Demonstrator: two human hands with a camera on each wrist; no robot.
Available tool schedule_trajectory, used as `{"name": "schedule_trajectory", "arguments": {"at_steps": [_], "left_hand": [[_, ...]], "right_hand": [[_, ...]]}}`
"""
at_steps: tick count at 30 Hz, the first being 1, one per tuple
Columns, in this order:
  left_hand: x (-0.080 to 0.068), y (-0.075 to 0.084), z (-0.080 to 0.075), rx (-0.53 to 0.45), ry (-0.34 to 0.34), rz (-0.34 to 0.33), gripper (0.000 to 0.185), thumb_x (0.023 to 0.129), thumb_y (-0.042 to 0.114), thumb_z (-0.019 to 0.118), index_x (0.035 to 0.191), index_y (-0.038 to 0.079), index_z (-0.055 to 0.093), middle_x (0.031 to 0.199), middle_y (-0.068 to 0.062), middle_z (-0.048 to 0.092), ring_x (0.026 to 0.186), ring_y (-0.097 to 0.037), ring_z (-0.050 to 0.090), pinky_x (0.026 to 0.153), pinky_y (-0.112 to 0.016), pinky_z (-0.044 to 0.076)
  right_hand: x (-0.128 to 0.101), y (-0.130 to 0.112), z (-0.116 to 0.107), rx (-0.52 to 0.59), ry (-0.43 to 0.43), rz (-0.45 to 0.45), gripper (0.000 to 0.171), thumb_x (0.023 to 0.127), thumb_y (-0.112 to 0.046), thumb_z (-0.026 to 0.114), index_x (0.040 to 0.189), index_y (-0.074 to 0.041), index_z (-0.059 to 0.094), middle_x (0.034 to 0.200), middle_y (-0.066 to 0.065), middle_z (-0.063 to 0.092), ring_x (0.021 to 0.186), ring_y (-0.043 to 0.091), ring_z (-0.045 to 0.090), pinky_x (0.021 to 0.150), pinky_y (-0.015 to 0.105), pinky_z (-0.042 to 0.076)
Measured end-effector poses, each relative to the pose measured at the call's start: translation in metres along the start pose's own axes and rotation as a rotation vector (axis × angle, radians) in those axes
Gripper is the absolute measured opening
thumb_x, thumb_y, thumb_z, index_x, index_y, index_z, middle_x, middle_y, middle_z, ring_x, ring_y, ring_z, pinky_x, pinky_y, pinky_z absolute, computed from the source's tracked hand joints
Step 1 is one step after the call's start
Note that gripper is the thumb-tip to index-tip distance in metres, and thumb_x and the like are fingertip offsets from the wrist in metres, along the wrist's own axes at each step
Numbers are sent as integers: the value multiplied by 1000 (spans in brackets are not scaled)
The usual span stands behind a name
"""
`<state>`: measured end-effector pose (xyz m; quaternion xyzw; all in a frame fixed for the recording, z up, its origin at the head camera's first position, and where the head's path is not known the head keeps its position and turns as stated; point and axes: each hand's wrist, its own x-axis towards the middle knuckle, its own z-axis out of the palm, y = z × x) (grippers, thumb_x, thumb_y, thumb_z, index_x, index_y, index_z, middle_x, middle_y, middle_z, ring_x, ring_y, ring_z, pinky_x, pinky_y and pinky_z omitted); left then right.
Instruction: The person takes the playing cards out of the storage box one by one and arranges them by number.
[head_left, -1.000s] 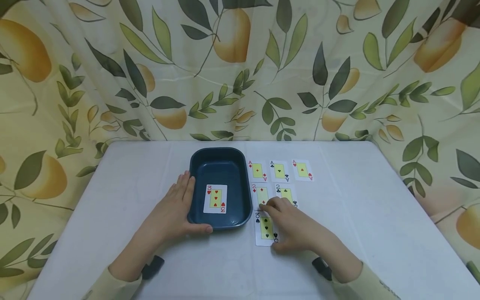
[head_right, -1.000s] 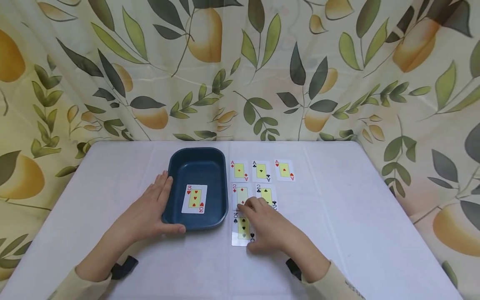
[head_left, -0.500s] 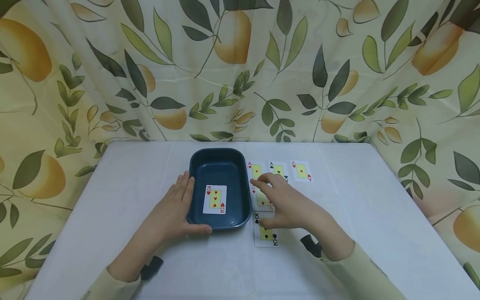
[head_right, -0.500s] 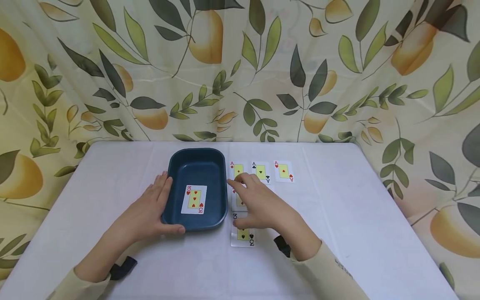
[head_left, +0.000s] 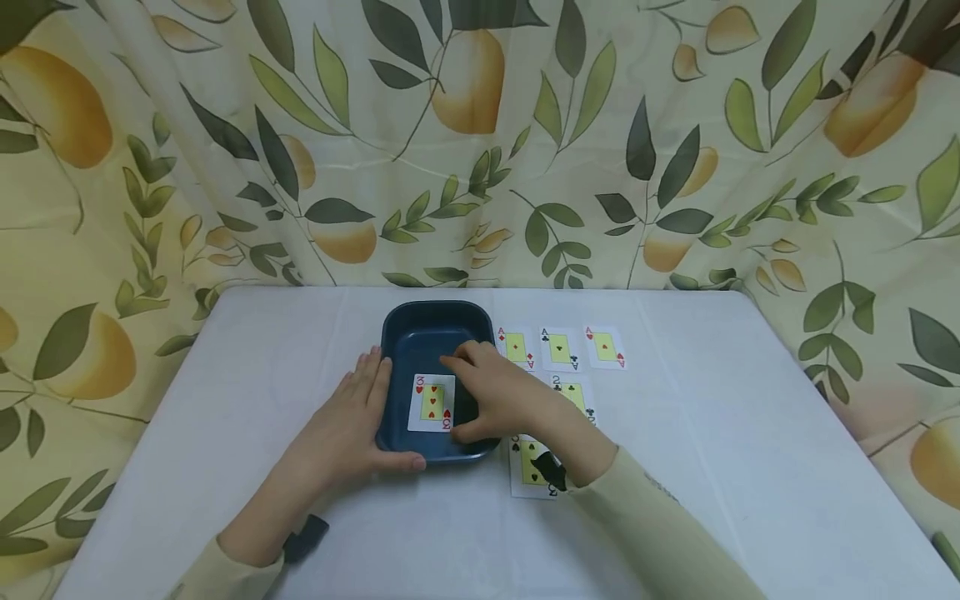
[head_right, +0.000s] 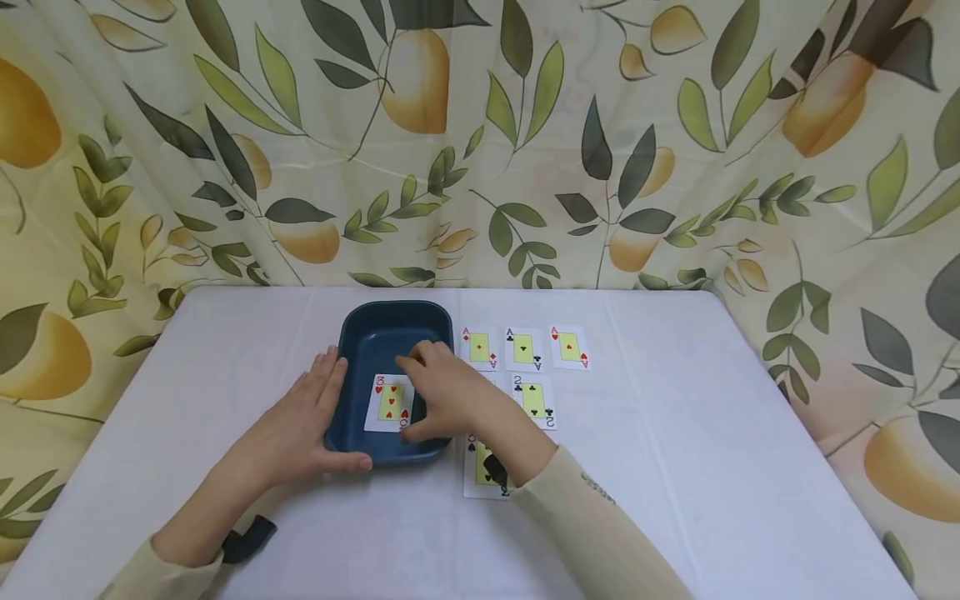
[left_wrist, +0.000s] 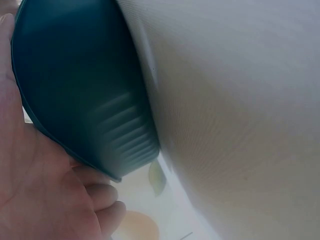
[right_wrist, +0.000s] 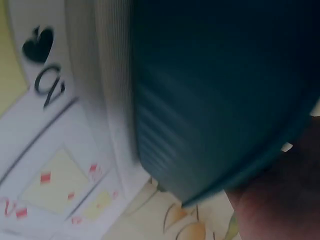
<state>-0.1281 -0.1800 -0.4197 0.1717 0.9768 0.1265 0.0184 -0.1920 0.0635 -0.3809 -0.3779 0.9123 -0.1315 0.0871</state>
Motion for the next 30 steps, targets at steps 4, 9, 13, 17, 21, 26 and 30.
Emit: {"name": "schedule_trajectory", "arguments": {"at_steps": [4, 9, 13, 17, 21, 26, 30], "left_hand": [[1, -1, 1, 2, 0, 16, 142, 63, 90, 62, 158, -3, 12, 166, -21, 2, 154, -37, 7, 121, -53, 20], [1, -1, 2, 2, 6, 27, 141, 64, 90, 62, 158, -3, 13, 166, -22, 4, 153, -39, 8, 121, -53, 21], [1, -1, 2, 6, 9, 30, 142, 63, 91, 60, 157, -4, 14, 166, -22, 5, 153, -39, 9, 121, -52, 22], [0, 0, 1, 6, 6, 25, 142, 63, 91, 61, 157, -4, 14, 166, -22, 5, 153, -38, 9, 121, -53, 22], [-1, 0, 0, -5, -1, 19, 141, 63, 89, 63, 157, -3, 14, 166, -21, 4, 154, -37, 7, 121, -53, 21], [-1, 0, -1, -12, -5, 14, 140, 64, 89, 63, 157, -3, 14, 166, -21, 4, 154, -37, 6, 122, -53, 20], [0, -1, 0, -5, -6, 15, 141, 64, 91, 60, 158, -3, 14, 166, -20, 4, 154, -36, 6, 122, -52, 20]], "right_hand": [[13, -6, 12, -53, -37, -23, 93, 73, -50, 83, 148, -8, 47, 137, 5, 47, 118, 17, 44, 100, 29, 49], [24, -12, 23, -95, -98, -7, 93, 75, -52, 82, 149, -10, 46, 139, 7, 48, 120, 20, 46, 104, 33, 48], [29, -15, 28, -145, -135, 25, 93, 75, -54, 82, 149, -11, 46, 140, 8, 49, 120, 21, 47, 107, 35, 47], [34, -17, 31, -158, -145, 48, 93, 73, -53, 84, 147, -11, 48, 136, 8, 52, 115, 20, 48, 105, 34, 48], [41, -18, 33, -147, -155, 66, 91, 69, -50, 88, 144, -12, 52, 127, 7, 54, 107, 19, 47, 99, 33, 50], [48, -18, 33, -129, -196, 90, 98, 66, -51, 90, 146, -14, 48, 127, 10, 52, 107, 22, 44, 98, 38, 49], [49, -19, 31, -141, -201, 71, 100, 66, -51, 90, 148, -15, 45, 131, 11, 51, 109, 23, 43, 100, 39, 48]]}}
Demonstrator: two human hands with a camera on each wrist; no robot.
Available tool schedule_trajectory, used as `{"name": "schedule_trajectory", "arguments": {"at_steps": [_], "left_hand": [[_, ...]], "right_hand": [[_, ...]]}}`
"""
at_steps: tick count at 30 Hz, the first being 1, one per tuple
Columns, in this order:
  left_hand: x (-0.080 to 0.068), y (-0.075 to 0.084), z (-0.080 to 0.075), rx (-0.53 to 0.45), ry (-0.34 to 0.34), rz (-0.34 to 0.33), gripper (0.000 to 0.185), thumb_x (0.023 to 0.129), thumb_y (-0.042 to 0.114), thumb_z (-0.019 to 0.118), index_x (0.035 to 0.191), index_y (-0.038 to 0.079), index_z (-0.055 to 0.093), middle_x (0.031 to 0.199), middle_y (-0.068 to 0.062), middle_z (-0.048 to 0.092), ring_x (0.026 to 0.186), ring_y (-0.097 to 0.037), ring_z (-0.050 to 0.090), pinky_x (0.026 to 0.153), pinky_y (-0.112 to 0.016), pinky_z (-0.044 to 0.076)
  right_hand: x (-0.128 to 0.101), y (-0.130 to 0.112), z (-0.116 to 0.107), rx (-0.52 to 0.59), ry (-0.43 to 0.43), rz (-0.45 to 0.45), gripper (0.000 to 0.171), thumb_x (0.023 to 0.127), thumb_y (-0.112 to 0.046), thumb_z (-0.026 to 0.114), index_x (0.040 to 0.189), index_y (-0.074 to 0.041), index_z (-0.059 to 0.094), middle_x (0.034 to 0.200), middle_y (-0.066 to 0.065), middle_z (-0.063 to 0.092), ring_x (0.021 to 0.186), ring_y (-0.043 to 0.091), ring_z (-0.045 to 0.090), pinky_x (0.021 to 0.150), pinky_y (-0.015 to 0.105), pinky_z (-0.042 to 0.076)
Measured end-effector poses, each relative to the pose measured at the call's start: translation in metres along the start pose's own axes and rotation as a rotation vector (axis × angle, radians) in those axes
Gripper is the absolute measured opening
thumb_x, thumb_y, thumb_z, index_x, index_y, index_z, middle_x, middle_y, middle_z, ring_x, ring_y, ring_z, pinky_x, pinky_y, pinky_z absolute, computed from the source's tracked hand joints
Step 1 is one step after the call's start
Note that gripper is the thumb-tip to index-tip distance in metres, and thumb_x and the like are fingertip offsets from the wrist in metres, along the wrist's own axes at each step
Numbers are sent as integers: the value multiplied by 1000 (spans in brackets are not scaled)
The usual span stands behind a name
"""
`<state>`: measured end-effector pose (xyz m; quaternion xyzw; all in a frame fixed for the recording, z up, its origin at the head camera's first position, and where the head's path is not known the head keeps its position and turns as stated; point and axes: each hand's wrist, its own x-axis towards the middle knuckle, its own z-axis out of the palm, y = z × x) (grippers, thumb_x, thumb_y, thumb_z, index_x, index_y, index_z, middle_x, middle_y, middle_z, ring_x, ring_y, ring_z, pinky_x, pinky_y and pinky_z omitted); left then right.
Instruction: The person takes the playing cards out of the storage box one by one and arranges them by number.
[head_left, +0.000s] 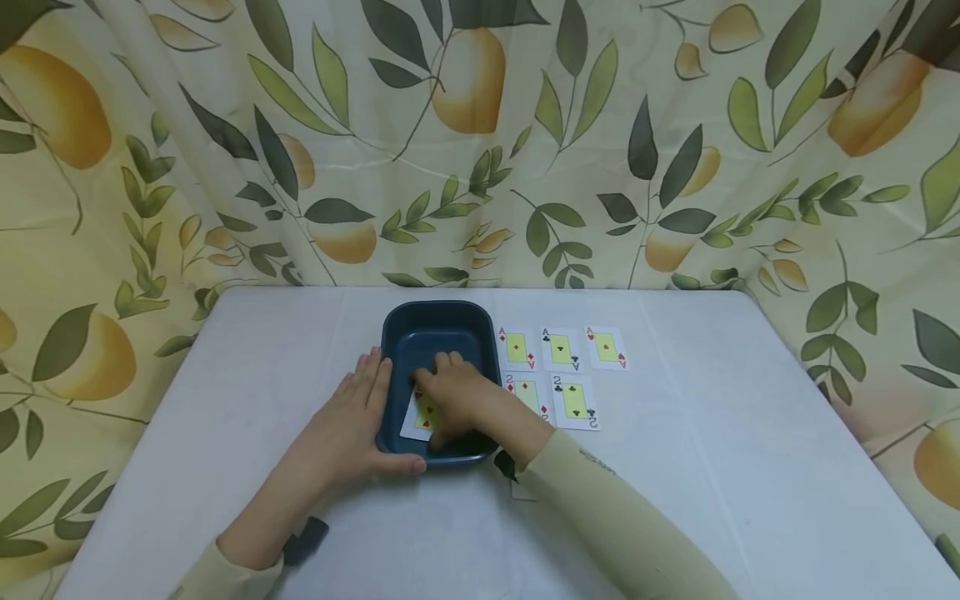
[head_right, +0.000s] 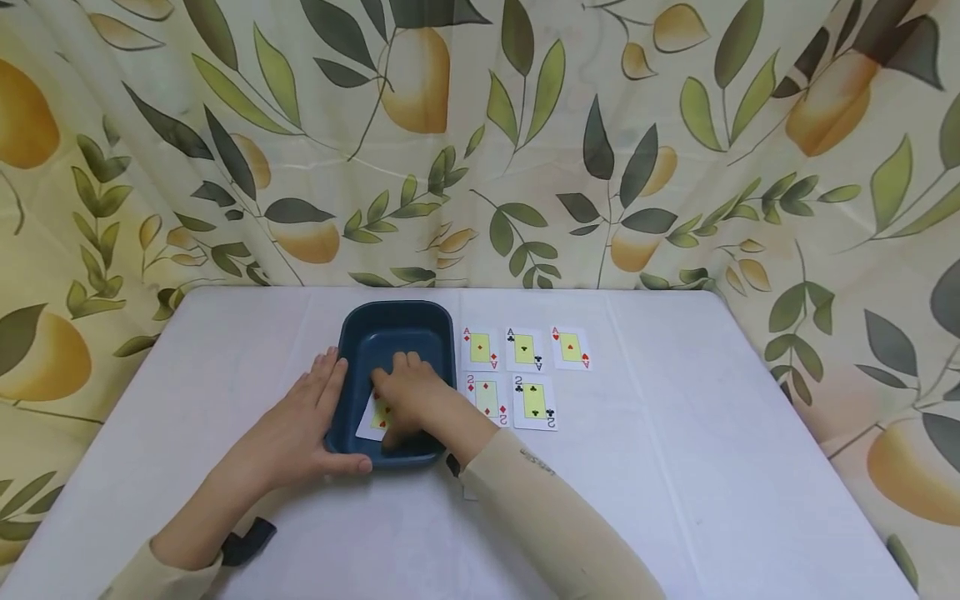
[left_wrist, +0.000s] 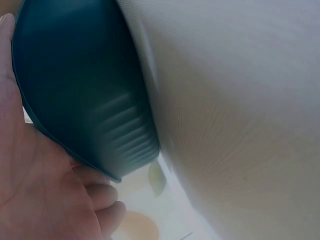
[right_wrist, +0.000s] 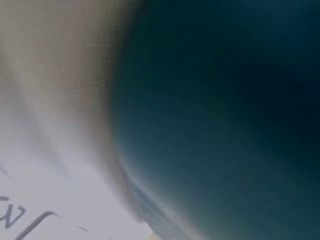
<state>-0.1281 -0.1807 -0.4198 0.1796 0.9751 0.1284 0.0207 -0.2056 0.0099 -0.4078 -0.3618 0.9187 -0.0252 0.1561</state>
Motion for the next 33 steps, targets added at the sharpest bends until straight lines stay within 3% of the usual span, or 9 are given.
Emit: {"name": "schedule_trajectory", "arguments": {"at_steps": [9, 19, 33], "left_hand": [[0, 1, -2, -5, 6, 2, 140, 64, 90, 62, 158, -3, 14, 167, -20, 3, 154, -36, 6, 122, -52, 20], [1, 3, -2, 2, -2, -17, 142, 62, 91, 62, 158, -2, 13, 167, -20, 2, 154, -37, 6, 121, -52, 20], [0, 3, 1, -1, 18, -19, 143, 61, 90, 64, 158, -2, 12, 167, -19, 2, 154, -36, 6, 122, -52, 19]], "right_hand": [[-20, 5, -10, 87, 112, -43, 96, 68, -35, 91, 150, -15, 45, 133, 6, 48, 111, 18, 46, 98, 29, 52], [-51, 13, -32, 153, 219, -45, 95, 66, -24, 90, 149, -12, 46, 136, 4, 46, 113, 17, 43, 93, 25, 52], [-90, 32, -33, 182, 260, 25, 99, 64, -21, 92, 150, -14, 44, 139, 3, 45, 121, 18, 42, 95, 28, 53]]}}
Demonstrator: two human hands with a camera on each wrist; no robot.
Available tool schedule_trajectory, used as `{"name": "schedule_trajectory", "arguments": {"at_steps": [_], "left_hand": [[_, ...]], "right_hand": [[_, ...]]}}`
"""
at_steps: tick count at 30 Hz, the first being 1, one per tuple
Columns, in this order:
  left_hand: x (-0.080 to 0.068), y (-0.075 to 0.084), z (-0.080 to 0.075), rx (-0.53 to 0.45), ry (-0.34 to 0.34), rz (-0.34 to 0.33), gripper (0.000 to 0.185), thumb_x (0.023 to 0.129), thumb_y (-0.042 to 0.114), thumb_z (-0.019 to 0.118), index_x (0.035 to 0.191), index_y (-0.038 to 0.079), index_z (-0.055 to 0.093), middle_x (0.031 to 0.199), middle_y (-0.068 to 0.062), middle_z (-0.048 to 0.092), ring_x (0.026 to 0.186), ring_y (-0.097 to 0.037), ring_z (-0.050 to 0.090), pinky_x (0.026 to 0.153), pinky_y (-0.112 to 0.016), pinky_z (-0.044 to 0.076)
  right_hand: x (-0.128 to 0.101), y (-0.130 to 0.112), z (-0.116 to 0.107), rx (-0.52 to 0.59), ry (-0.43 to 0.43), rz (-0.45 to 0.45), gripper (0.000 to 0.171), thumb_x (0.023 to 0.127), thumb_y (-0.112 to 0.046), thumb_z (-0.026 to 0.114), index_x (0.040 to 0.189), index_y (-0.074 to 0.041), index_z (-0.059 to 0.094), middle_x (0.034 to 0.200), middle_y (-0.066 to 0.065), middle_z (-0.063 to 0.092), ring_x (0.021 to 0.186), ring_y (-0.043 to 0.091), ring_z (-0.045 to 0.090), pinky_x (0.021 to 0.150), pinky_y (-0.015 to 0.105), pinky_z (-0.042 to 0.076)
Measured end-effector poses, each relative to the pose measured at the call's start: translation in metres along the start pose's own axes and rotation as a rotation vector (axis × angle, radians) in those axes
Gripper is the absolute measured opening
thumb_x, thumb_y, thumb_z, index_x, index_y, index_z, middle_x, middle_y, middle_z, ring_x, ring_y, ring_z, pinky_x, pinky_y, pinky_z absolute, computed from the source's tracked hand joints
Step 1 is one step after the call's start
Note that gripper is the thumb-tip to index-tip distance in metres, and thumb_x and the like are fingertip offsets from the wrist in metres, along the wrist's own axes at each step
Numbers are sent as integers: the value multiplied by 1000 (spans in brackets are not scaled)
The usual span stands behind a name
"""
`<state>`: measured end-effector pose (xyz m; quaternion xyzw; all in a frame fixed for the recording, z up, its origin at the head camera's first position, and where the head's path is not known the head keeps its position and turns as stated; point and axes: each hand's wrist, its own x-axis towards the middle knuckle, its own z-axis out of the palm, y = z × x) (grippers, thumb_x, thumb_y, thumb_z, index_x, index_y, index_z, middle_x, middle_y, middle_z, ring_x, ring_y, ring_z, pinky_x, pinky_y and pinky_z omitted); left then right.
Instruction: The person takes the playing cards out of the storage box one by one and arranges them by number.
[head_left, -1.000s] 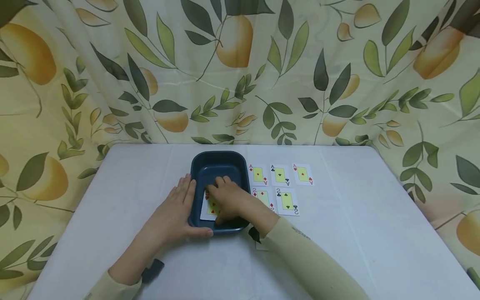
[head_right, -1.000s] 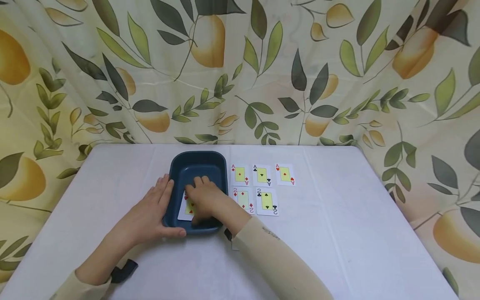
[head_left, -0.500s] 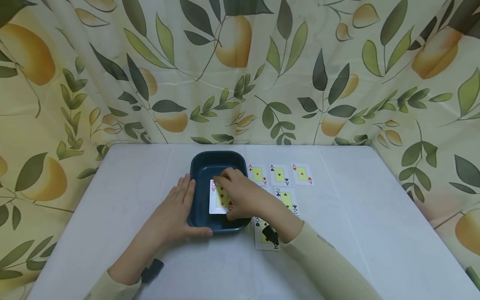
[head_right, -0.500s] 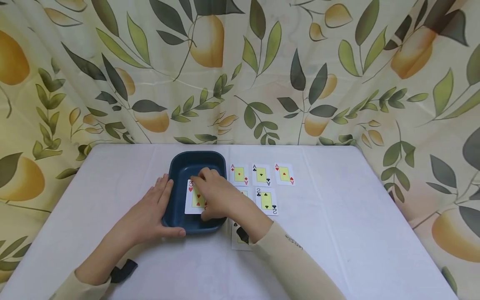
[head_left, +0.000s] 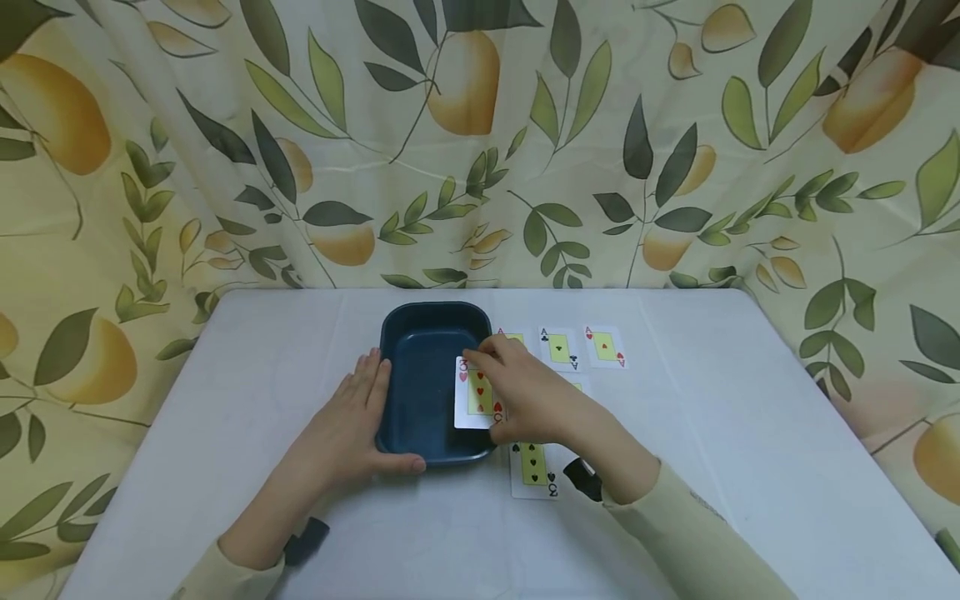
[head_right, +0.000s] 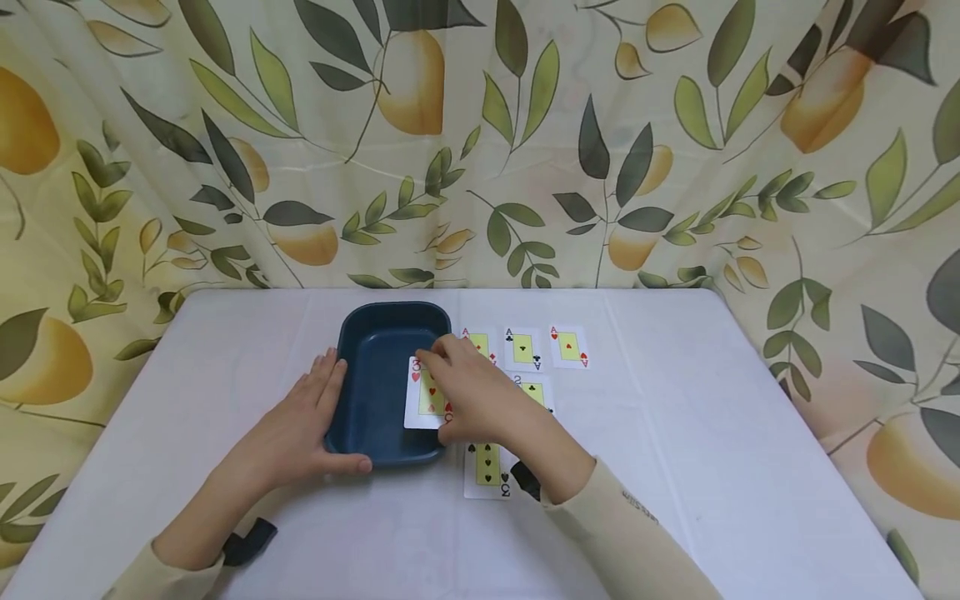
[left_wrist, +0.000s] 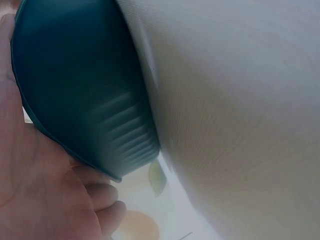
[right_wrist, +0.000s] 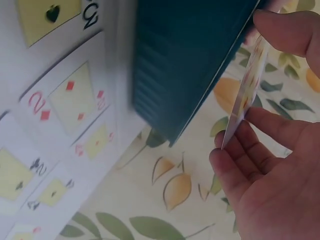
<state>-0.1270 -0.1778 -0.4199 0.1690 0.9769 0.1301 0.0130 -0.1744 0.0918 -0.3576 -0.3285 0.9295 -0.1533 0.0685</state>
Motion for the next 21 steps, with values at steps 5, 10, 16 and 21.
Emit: {"name": "schedule_trajectory", "arguments": {"at_steps": [5, 10, 16, 21], "left_hand": [[0, 1, 0, 1, -4, -3, 143, 61, 90, 64, 158, -1, 12, 167, -19, 2, 154, -36, 6, 122, -52, 20], [-1, 2, -1, -2, -8, 0, 143, 62, 89, 65, 158, -2, 11, 167, -19, 1, 154, -37, 6, 122, -52, 18], [0, 2, -2, -2, -7, -1, 143, 61, 89, 65, 158, -2, 12, 167, -20, 2, 154, -37, 6, 122, -52, 19], [0, 2, -2, -2, -14, -4, 144, 61, 89, 65, 158, -1, 11, 167, -20, 2, 154, -37, 6, 122, -53, 19]], "right_hand": [[-12, 8, -3, -8, 20, 4, 101, 62, -23, 94, 150, -13, 45, 138, 4, 46, 123, 19, 43, 94, 30, 55], [-23, 15, -6, -14, 28, 1, 101, 63, -24, 94, 151, -13, 44, 137, 3, 46, 121, 18, 44, 94, 31, 54], [-36, 22, -5, -16, 12, 54, 102, 60, -21, 94, 150, -15, 45, 136, 2, 45, 121, 17, 43, 89, 29, 56], [-46, 29, -1, -16, -8, 97, 102, 60, -20, 93, 150, -14, 46, 139, 4, 44, 124, 20, 44, 89, 32, 58]]}}
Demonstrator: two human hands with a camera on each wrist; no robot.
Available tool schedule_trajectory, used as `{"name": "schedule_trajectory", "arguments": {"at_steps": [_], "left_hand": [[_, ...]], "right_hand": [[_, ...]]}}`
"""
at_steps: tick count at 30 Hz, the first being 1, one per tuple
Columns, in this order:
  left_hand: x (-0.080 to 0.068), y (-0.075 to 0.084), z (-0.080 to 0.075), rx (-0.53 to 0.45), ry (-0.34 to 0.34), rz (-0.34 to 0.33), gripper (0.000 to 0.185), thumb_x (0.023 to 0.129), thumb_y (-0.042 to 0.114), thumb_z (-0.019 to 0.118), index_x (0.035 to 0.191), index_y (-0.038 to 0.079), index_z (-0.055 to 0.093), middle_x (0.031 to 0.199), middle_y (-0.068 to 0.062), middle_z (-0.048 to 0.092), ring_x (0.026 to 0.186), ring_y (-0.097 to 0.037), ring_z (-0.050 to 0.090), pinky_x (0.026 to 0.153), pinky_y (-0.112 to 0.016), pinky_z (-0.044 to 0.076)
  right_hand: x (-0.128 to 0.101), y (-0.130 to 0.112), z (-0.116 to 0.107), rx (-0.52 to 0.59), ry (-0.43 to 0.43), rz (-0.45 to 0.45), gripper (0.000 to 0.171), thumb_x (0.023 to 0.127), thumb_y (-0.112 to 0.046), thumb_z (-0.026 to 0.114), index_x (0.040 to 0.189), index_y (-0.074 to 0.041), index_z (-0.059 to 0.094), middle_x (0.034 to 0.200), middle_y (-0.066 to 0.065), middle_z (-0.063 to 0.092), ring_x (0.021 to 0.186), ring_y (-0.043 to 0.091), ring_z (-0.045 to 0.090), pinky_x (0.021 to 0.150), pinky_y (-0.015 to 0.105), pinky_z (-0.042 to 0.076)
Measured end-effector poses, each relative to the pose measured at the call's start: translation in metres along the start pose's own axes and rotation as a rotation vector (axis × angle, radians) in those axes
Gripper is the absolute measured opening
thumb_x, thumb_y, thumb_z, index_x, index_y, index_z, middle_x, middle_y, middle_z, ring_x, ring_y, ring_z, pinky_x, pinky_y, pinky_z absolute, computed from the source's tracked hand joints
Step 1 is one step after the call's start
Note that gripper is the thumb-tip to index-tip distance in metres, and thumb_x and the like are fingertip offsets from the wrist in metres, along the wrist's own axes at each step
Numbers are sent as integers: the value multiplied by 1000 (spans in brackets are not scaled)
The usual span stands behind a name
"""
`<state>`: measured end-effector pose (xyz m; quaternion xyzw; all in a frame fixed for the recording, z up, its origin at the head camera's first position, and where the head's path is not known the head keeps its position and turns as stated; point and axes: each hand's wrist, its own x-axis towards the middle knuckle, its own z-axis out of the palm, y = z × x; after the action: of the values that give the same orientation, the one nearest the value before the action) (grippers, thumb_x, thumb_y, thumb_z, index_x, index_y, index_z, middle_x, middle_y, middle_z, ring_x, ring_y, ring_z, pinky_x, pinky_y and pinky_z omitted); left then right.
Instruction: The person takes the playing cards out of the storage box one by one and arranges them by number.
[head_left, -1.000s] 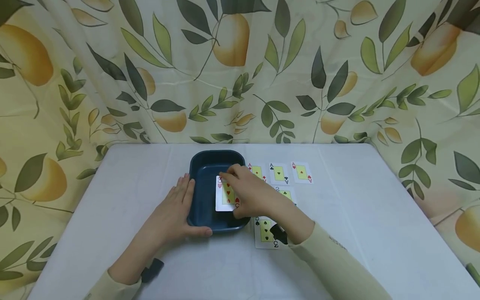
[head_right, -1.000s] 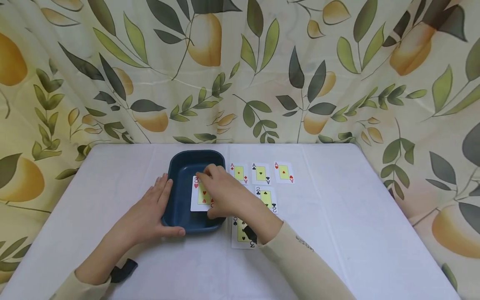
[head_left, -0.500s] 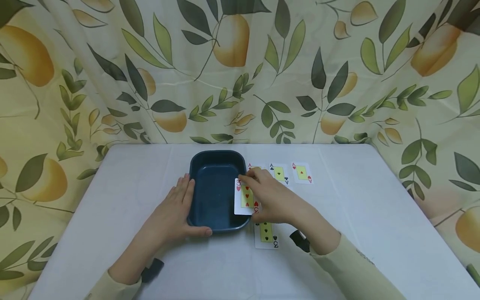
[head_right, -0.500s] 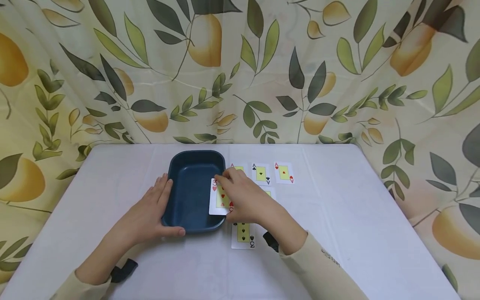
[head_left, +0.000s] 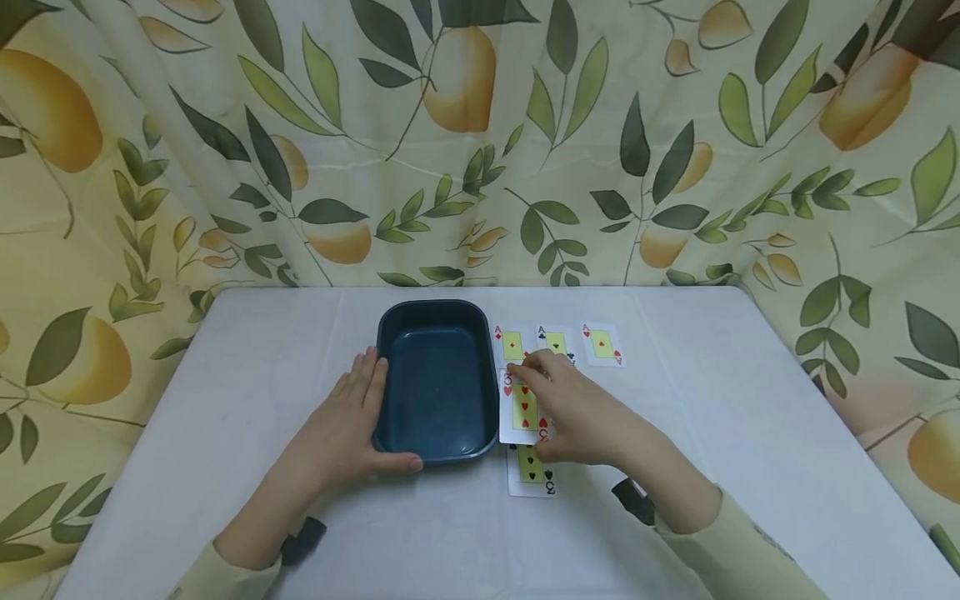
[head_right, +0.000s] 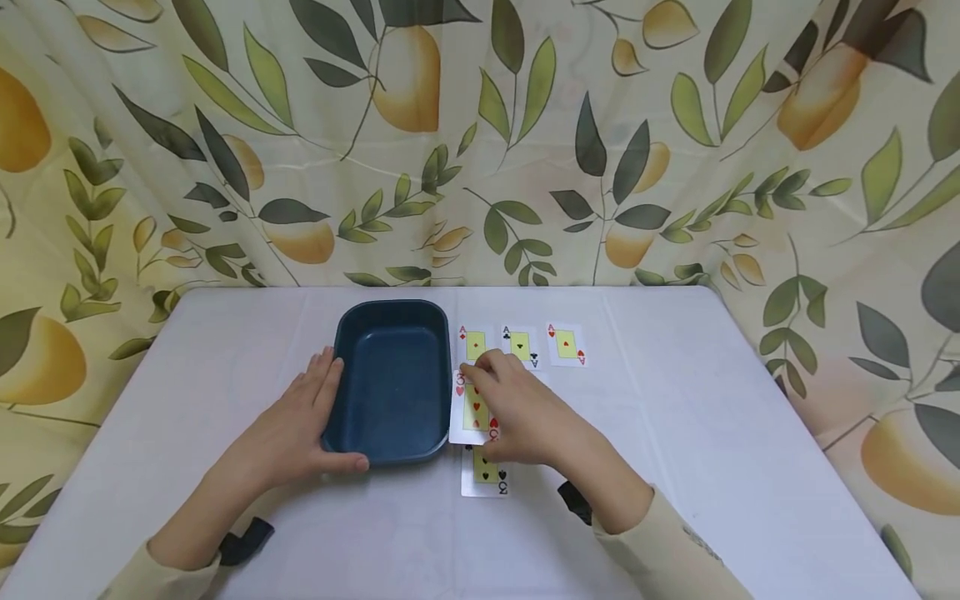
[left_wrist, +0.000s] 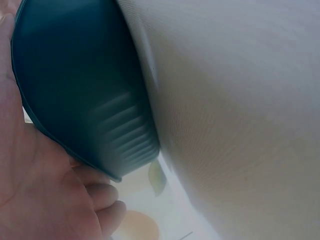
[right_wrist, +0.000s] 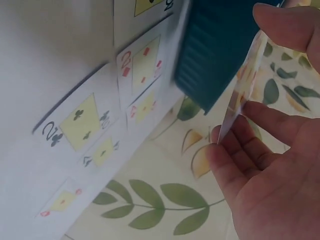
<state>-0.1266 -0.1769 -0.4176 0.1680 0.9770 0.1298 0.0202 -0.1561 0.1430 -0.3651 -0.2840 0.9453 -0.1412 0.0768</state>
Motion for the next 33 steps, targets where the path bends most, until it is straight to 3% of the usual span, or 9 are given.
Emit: {"name": "schedule_trajectory", "arguments": {"at_steps": [13, 33], "left_hand": [[-1, 0, -1, 8, 6, 2, 144, 61, 89, 66, 158, -2, 12, 166, -22, 4, 154, -38, 7, 122, -52, 18], [0, -1, 1, 5, 1, -4, 144, 60, 89, 65, 158, -1, 10, 167, -20, 1, 154, -38, 6, 122, -53, 18]], "right_hand": [[-17, 16, 7, 7, 16, 39, 101, 57, -18, 95, 146, -13, 50, 137, 6, 47, 123, 23, 45, 90, 35, 58], [-51, 45, 34, 19, -51, 129, 94, 60, -10, 92, 145, -11, 51, 136, 9, 47, 114, 22, 47, 88, 31, 57]]}}
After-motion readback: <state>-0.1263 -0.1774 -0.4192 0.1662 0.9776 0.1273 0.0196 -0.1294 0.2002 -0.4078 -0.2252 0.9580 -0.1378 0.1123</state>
